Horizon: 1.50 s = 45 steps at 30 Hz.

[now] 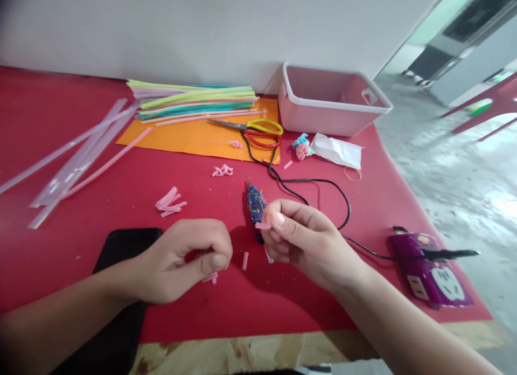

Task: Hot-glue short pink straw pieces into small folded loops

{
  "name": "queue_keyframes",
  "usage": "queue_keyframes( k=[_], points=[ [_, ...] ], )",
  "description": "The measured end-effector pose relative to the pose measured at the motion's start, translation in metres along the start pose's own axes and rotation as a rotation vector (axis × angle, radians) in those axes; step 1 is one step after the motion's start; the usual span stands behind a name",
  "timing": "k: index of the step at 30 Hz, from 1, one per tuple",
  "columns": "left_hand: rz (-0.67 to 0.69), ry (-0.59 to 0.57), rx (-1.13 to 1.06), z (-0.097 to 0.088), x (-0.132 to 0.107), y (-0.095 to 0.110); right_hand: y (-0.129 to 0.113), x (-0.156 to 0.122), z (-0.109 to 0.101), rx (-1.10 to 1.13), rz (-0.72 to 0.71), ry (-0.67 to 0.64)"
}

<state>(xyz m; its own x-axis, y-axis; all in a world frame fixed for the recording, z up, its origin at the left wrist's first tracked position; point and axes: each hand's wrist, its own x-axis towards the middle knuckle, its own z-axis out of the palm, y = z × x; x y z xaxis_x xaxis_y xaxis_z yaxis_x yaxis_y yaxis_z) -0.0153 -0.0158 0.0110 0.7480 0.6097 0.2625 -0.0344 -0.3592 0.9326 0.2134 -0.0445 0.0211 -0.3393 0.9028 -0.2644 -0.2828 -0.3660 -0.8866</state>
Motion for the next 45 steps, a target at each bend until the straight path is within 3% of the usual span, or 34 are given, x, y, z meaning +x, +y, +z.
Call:
queue_keyframes(
  k=[4,7,9,14,18,22,27,30,34,40,45],
  points=[
    [-0.007,-0.005,0.019,-0.001,-0.003,-0.001,-0.009,0.016,0.002,-0.639,-0.183,0.175],
    [-0.104,0.002,0.022,-0.001,-0.006,-0.003,-0.017,0.043,0.005,-1.184,-0.471,0.163],
    [-0.172,0.007,0.025,0.000,-0.008,-0.004,-0.019,0.067,0.007,-1.427,-0.626,0.102],
    [-0.184,0.056,0.094,0.001,-0.007,-0.005,-0.015,0.122,0.016,-1.556,-0.621,0.008],
    [-0.125,0.114,0.119,0.000,-0.005,-0.008,-0.012,0.138,0.019,-1.635,-0.593,-0.060],
    [-0.160,0.153,0.044,0.001,-0.004,-0.010,-0.018,0.130,0.014,-1.694,-0.586,-0.036],
    [-0.190,0.214,-0.076,0.004,-0.003,-0.012,-0.033,0.098,0.011,-1.691,-0.614,0.013],
    [-0.239,0.306,-0.180,0.004,-0.003,-0.013,-0.039,0.073,0.011,-1.676,-0.597,-0.117],
    [-0.314,0.471,-0.380,0.000,0.002,-0.017,-0.035,0.040,0.015,-1.697,-0.516,-0.484],
    [-0.391,0.546,-0.510,-0.009,0.008,-0.015,-0.021,0.015,0.026,-1.796,-0.334,-0.602],
    [-0.475,0.400,-0.422,-0.005,0.002,-0.003,-0.014,0.014,0.029,-1.870,-0.347,-0.585]
  ],
)
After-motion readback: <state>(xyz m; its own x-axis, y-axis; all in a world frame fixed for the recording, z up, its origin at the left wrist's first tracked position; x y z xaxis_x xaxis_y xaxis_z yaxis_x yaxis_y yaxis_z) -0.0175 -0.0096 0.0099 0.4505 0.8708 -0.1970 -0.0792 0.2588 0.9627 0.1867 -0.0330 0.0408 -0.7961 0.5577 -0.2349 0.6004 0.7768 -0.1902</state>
